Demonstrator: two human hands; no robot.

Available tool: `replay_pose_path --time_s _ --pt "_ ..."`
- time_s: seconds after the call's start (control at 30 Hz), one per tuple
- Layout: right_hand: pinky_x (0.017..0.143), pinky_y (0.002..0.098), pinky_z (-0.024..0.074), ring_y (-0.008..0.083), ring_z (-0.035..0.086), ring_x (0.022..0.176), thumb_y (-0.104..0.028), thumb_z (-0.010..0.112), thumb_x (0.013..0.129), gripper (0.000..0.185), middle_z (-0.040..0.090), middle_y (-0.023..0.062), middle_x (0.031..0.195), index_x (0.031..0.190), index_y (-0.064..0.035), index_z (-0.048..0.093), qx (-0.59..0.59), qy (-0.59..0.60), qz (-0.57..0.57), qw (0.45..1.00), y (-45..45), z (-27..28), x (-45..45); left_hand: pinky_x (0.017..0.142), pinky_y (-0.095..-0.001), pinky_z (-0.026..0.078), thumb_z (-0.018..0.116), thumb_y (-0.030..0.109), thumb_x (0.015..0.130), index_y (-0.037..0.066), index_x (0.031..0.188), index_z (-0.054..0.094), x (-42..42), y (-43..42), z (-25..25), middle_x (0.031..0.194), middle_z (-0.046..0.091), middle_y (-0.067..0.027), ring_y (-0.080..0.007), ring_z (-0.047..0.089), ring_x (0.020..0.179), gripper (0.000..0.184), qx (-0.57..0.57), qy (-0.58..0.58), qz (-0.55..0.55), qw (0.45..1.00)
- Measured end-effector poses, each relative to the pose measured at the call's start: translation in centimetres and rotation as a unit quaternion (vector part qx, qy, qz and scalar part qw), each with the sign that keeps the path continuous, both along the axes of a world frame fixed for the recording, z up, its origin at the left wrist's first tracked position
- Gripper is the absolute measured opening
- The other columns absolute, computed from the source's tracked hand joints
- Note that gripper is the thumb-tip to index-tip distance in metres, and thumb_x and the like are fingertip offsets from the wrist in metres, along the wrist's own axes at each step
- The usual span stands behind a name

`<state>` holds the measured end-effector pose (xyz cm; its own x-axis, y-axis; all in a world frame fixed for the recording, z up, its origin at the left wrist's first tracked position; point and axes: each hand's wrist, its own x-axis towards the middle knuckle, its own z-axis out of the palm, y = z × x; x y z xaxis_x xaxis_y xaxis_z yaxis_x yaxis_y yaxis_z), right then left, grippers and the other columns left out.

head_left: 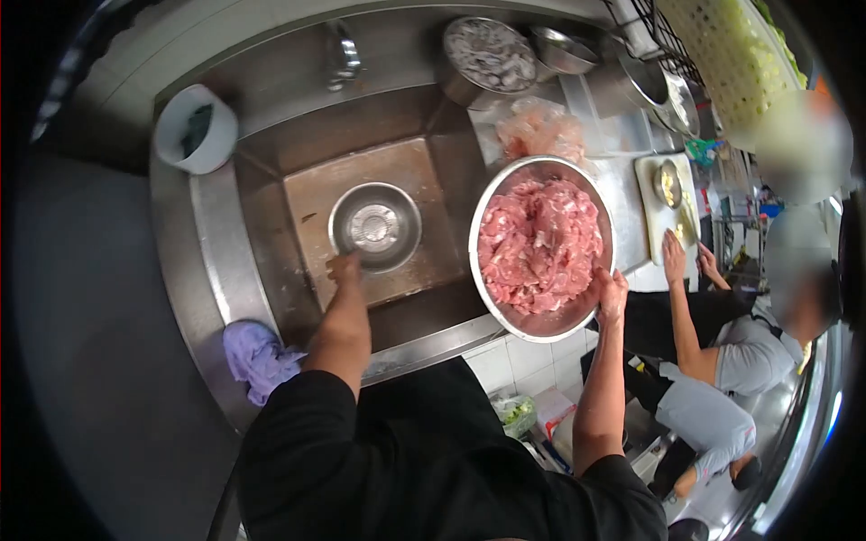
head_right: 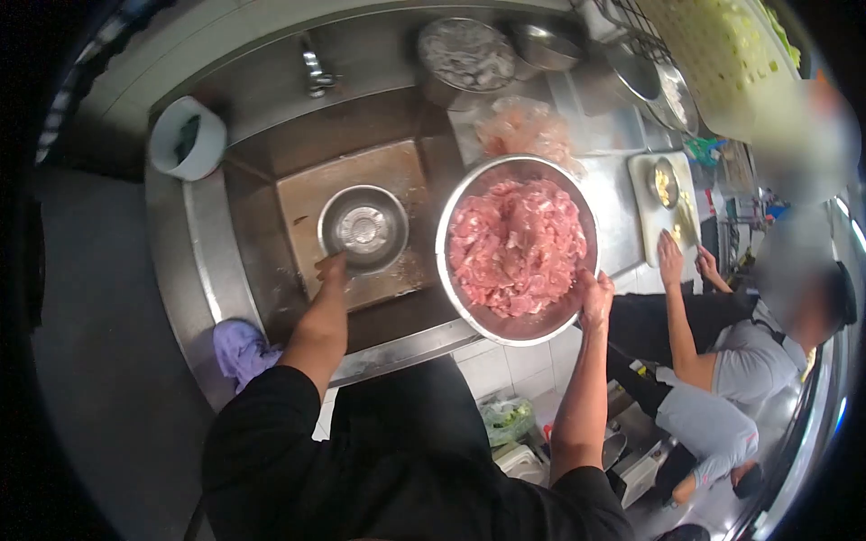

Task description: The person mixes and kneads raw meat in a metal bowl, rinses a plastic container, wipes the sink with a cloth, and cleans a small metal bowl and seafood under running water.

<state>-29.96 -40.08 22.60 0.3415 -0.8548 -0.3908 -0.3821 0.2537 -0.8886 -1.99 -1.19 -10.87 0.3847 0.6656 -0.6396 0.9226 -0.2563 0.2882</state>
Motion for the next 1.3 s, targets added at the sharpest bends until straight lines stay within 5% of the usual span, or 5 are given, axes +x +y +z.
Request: replay_pose_path --time_s 0.07,0.17,0.37,0.67,1.3 --pt "0.068 0.0289 0.0534 0.0163 0.065 0.076 -0.007 0.062 0.084 0.021 0.069 0.0082 0.091 0.103 0.0031 0.064 0.0 -0.009 0.005 1.0 -0.1 -0.7 -0.3 0.092 -0.044 0.048 0.074 0.027 0.079 0.001 0.119 0.06 0.4 3.9 -3.1 0.122 0.058 -0.0202 -0.0351 0.057 0.112 0.049 -0.26 0.045 -0.091 0.96" --pt "0.062 0.0281 0.0507 0.0143 0.062 0.07 -0.008 0.062 0.085 0.021 0.067 0.0059 0.087 0.103 0.0004 0.064 -0.01 0.034 -0.004 0.999 -0.1 -0.7 -0.4 0.087 -0.0417 0.05 0.07 0.016 0.08 0.003 0.104 0.066 1.4 2.6 1.2 0.114 0.06 -0.0166 -0.0345 0.058 0.108 0.027 -0.256 -0.018 -0.174 0.951" --pt "0.064 0.03 0.0507 0.0173 0.061 0.073 -0.008 0.057 0.082 0.026 0.064 0.0074 0.088 0.107 0.0007 0.059 0.131 -0.036 -0.023 0.99 0.2 0.8 0.3 0.088 -0.0452 0.046 0.057 -0.007 0.071 0.002 0.082 0.061 1.7 -0.8 22.0 0.119 0.054 -0.0195 -0.0396 0.055 0.11 0.014 0.163 -0.473 -0.602 0.622" --pt "0.076 0.0356 0.0539 0.0227 0.061 0.076 0.009 0.046 0.067 0.031 0.062 0.0104 0.085 0.094 0.0044 0.06 0.363 -0.201 0.089 0.906 -2.1 -1.2 -1.8 0.101 -0.0333 0.038 0.042 -0.016 0.072 -0.002 0.116 0.051 -2.9 -5.6 30.2 0.119 0.057 -0.0164 -0.0236 0.055 0.112 0.047 -0.204 -0.482 -0.288 0.802" --pt "0.06 0.039 0.0535 0.0232 0.063 0.07 0.015 0.05 0.062 0.033 0.066 0.0129 0.083 0.091 0.0045 0.064 0.305 -0.23 0.003 0.924 -1.1 6.8 -6.6 0.078 -0.0315 0.049 0.052 0.004 0.095 -0.001 0.113 0.064 -10.6 -9.8 35.7 0.097 0.067 -0.0062 -0.0152 0.061 0.086 0.022 -0.317 -0.386 -0.248 0.83"
